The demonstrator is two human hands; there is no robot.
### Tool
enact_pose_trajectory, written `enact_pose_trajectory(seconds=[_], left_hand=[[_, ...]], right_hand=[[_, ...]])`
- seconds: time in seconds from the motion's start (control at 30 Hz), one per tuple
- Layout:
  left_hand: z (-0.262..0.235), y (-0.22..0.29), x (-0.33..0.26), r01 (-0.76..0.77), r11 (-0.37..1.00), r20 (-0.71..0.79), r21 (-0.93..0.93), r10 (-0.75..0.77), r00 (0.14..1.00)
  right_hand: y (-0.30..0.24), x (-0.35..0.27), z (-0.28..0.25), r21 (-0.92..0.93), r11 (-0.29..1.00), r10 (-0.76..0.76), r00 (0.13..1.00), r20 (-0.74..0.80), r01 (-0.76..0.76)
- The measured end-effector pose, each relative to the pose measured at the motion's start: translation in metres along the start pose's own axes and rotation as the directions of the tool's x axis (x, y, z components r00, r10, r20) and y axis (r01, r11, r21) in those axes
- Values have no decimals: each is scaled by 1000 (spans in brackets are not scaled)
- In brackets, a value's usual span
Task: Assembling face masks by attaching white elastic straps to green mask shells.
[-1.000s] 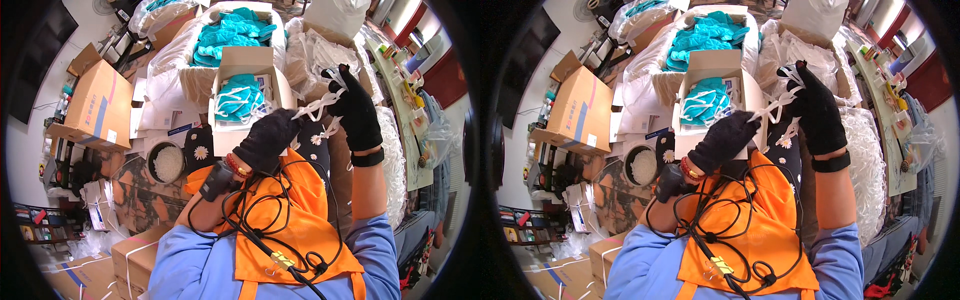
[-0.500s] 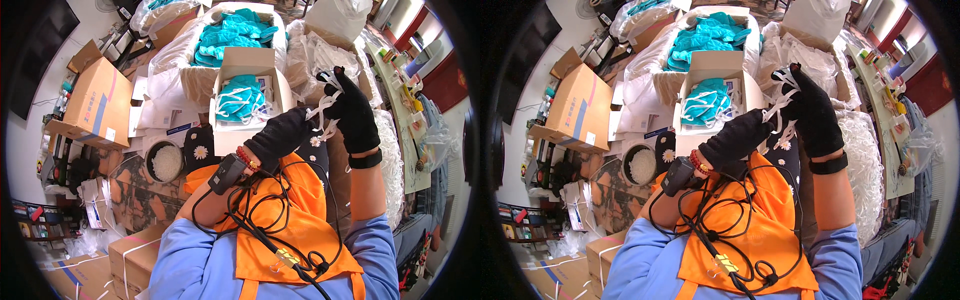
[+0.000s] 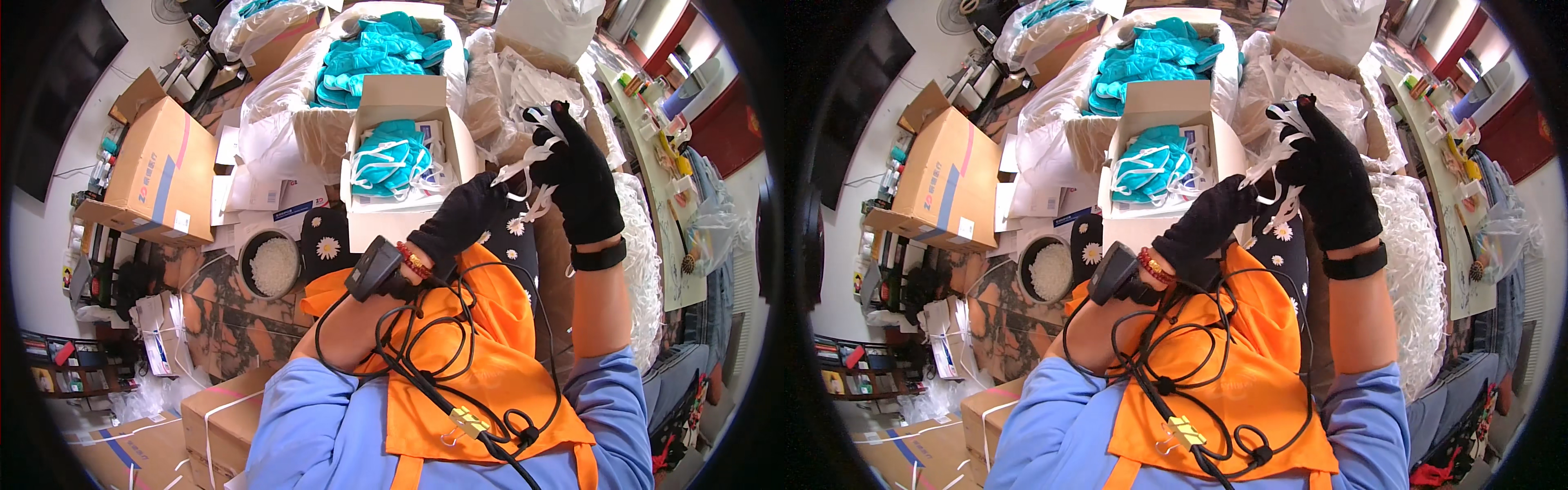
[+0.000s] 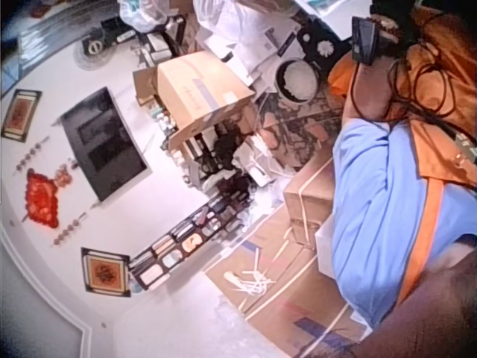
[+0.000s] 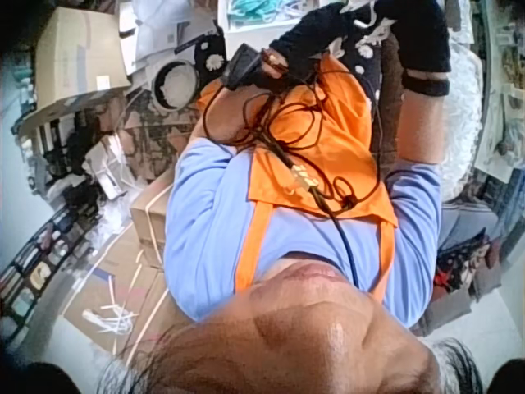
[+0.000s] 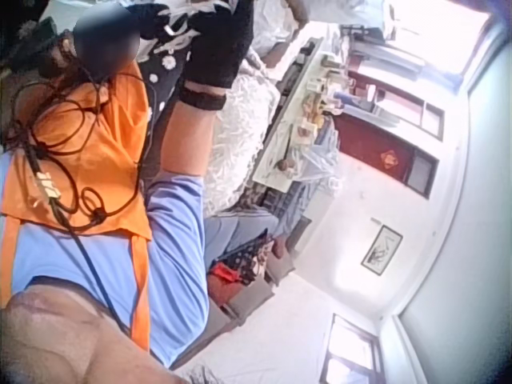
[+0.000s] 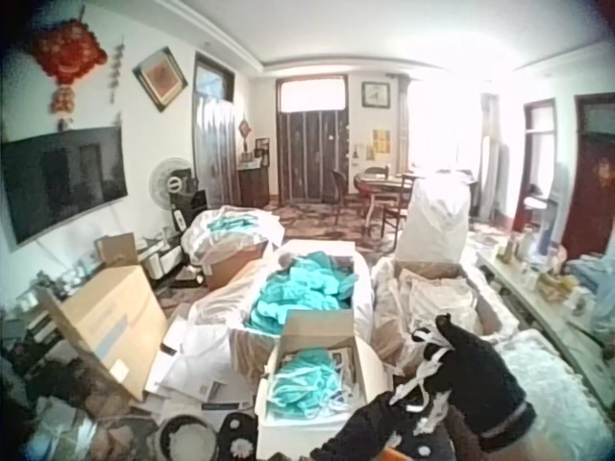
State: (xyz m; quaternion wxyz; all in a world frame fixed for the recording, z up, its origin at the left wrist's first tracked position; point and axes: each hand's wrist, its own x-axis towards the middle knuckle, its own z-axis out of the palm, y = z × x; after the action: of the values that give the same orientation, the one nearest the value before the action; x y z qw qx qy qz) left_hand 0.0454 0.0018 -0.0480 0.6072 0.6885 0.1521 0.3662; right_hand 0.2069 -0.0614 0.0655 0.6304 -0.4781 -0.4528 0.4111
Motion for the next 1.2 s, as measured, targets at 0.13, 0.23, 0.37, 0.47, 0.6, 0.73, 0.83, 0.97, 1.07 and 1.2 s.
enact_pose_trajectory(seconds=[0.13,0.23,0.37,0.47,0.6,0.73,0.83,0.97,1.07,1.2], left_hand=[[21,-24,12,17,993,-29,-114,-20,999],[23,-2,7,144,989,-24,46,-143,989],[30,-8,-2,-148,908,-32,393,174,984],[33,22,-2,351,909,39,-227,-352,935],[28,21,-7,262,952,54,-157,-257,965],[18,3,-8,-133,966,-43,223,146,988],[14,29,-10,384,893,55,-236,-382,923],[2,13,-13,6,933,68,359,-32,997],[-1,24,-14,97,945,143,312,-147,979],[-22,9,-14,-318,805,302,500,182,936]], right_hand=[[1,0,9,-95,993,-74,997,-6,73],[1,1,13,-48,997,-63,996,-60,60],[4,3,11,-132,985,-119,991,-65,110],[15,6,-2,-138,981,-139,990,-31,134],[24,14,-35,122,992,-33,998,52,27],[15,11,-38,-11,1000,-18,1000,-12,18],[17,0,-56,-187,981,-60,997,-57,48],[-1,-5,-49,-189,982,10,997,-80,-25],[-1,-6,-54,-177,984,15,998,-64,-26],[-5,-9,-48,-194,980,33,998,-47,-41]])
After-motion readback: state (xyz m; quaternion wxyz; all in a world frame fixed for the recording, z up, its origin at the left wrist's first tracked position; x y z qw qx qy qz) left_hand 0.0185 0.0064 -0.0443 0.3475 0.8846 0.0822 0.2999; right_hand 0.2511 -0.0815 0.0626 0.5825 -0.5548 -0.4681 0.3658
